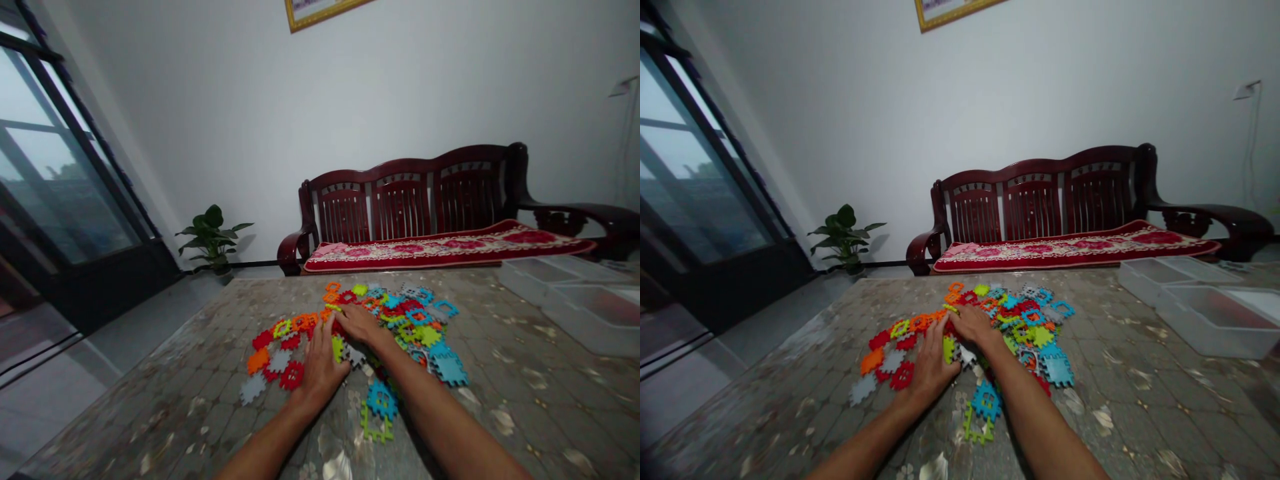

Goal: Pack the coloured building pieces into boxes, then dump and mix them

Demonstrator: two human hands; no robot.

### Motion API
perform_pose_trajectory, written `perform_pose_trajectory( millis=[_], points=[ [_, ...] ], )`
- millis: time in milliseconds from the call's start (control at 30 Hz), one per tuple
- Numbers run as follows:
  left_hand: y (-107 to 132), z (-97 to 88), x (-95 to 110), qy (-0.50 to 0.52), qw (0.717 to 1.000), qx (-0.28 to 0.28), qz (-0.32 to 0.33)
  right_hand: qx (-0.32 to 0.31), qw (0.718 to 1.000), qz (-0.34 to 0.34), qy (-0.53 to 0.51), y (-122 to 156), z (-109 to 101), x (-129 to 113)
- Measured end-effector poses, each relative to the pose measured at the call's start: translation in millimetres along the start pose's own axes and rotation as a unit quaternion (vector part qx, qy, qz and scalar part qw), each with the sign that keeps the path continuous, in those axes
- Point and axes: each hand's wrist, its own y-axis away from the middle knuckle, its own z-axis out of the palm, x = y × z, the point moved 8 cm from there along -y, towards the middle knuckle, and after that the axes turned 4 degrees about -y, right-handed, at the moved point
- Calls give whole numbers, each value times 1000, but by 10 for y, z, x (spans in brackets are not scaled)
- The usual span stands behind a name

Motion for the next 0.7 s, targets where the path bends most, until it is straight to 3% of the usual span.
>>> perform_pose_trajectory(
  millis=[167, 333, 533, 700],
  points=[
    [-204, 6, 78, 97, 992, 85, 11, 57, 980, 3, -190, -59, -10, 135],
    [-444, -8, 358, 164, 976, 135, 46, 142, 913, 5, -383, -76, -112, 325],
    [-639, 32, 896, 206, 969, 93, 103, 215, 836, 21, -504, 82, -580, 715],
    [-773, 133, 1173, 219, 968, 19, 125, 253, 822, 43, -508, 306, -1022, 1040]
  ],
)
